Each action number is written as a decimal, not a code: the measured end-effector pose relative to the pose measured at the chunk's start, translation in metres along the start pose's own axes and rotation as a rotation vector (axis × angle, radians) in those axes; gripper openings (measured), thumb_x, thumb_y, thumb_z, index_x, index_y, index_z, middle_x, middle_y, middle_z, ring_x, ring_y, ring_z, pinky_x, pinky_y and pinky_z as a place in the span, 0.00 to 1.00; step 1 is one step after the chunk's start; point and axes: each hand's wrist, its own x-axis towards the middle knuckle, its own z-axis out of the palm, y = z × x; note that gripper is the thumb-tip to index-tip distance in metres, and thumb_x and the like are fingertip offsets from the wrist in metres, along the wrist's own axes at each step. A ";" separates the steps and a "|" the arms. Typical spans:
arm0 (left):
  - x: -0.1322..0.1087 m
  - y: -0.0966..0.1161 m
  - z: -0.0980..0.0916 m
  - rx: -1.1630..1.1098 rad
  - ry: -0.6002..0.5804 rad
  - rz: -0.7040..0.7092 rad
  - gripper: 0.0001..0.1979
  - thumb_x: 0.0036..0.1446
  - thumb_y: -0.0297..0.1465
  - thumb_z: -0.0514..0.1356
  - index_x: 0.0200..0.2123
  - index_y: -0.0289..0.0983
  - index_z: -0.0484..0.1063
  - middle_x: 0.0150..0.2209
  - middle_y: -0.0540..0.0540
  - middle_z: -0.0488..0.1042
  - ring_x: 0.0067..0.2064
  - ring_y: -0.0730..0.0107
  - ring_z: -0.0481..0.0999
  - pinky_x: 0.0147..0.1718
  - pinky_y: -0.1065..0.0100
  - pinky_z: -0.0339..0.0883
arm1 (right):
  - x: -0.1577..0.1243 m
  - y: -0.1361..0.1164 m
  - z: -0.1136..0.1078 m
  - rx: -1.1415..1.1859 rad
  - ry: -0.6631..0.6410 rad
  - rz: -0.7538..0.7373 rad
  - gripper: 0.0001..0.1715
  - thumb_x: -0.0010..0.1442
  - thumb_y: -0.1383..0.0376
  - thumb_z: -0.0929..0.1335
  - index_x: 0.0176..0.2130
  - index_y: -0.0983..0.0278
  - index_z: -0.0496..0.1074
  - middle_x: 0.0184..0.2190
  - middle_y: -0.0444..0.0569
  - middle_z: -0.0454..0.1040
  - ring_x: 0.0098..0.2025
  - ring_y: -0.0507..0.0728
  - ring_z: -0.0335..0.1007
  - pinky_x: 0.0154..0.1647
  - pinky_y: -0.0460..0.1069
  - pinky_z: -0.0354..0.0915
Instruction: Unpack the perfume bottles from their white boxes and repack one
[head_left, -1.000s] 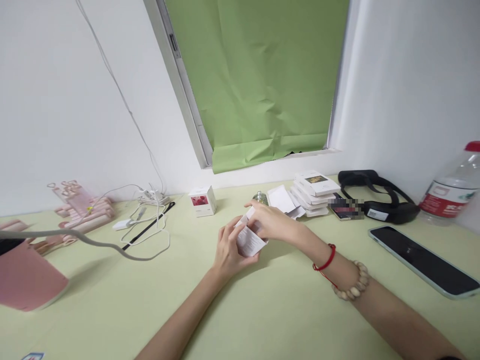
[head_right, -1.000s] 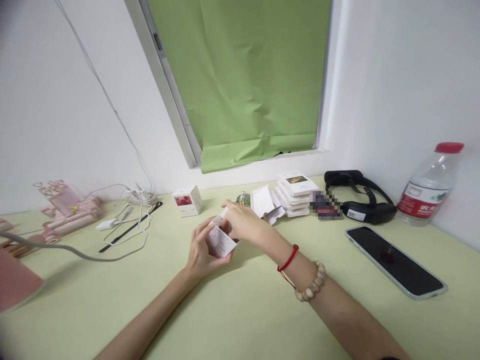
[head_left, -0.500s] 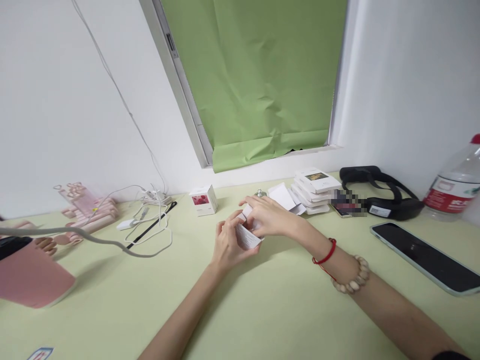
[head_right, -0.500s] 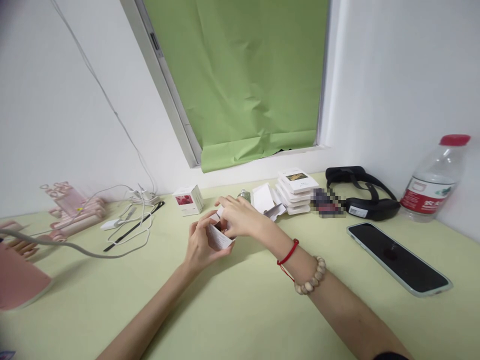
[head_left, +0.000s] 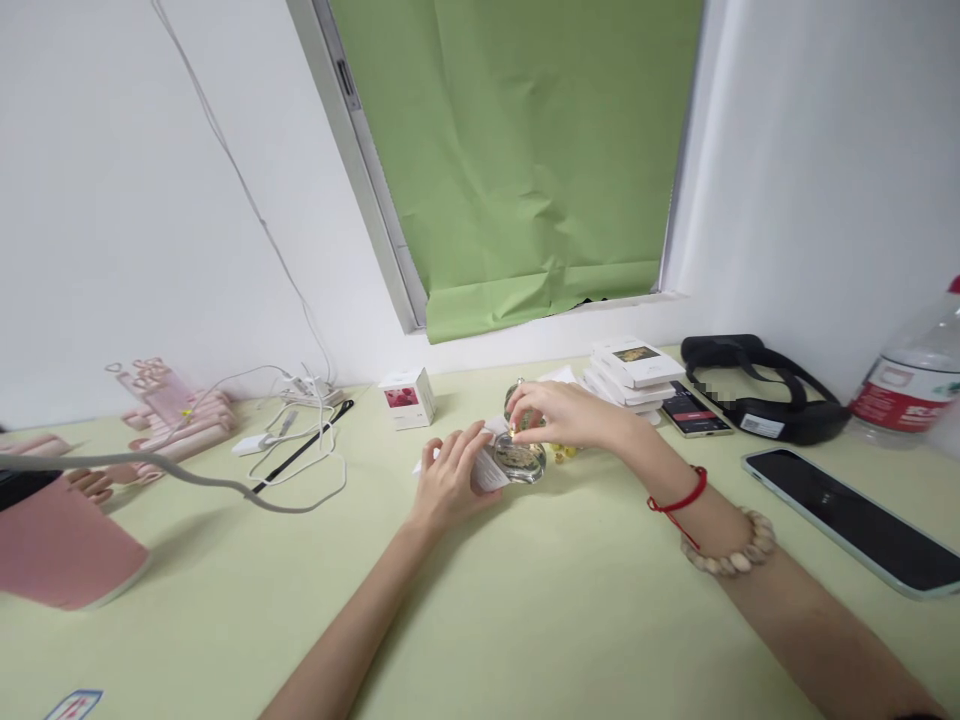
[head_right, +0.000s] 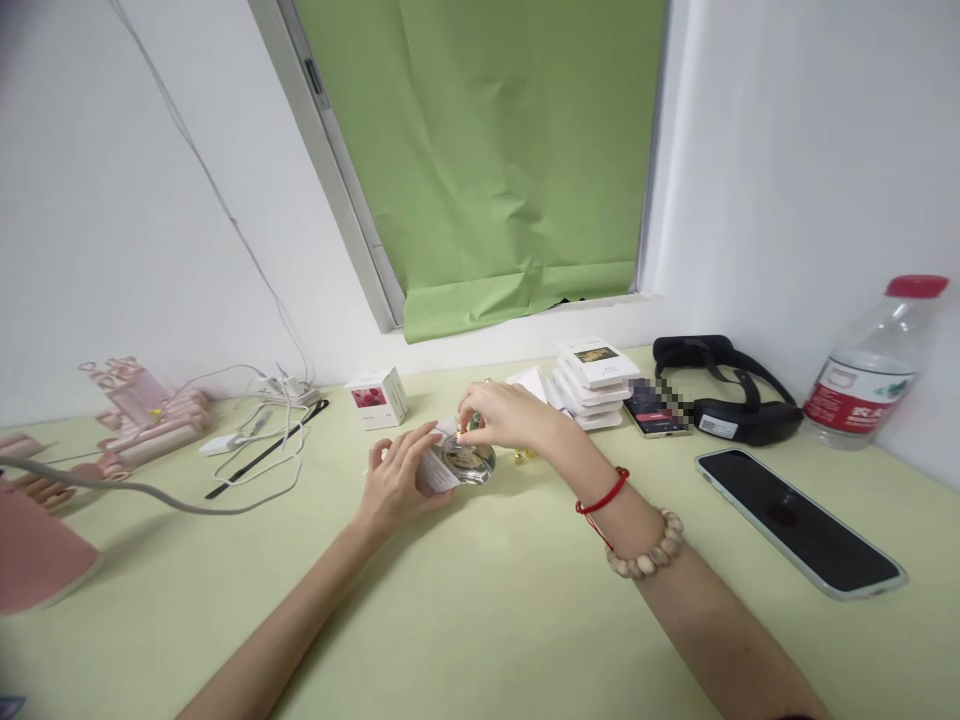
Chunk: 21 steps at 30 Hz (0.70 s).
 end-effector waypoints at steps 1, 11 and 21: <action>0.000 0.001 0.000 0.004 -0.005 0.008 0.29 0.42 0.35 0.60 0.50 0.41 0.59 0.55 0.42 0.63 0.51 0.56 0.65 0.49 0.57 0.48 | 0.001 0.000 0.001 0.003 -0.013 0.000 0.10 0.53 0.61 0.66 0.32 0.64 0.72 0.39 0.47 0.70 0.33 0.50 0.66 0.31 0.44 0.57; 0.005 -0.010 0.000 0.107 0.040 -0.142 0.31 0.44 0.31 0.58 0.54 0.42 0.55 0.54 0.41 0.63 0.51 0.53 0.63 0.48 0.55 0.50 | 0.006 0.014 0.016 -0.220 -0.007 0.059 0.07 0.53 0.67 0.65 0.32 0.64 0.73 0.39 0.48 0.72 0.35 0.53 0.67 0.29 0.45 0.53; 0.003 -0.005 0.003 0.172 -0.074 -0.139 0.34 0.42 0.27 0.56 0.56 0.38 0.53 0.54 0.41 0.62 0.52 0.56 0.60 0.50 0.58 0.49 | 0.010 0.030 0.039 -0.310 0.007 0.088 0.08 0.54 0.65 0.64 0.31 0.62 0.73 0.40 0.46 0.71 0.35 0.52 0.67 0.29 0.45 0.53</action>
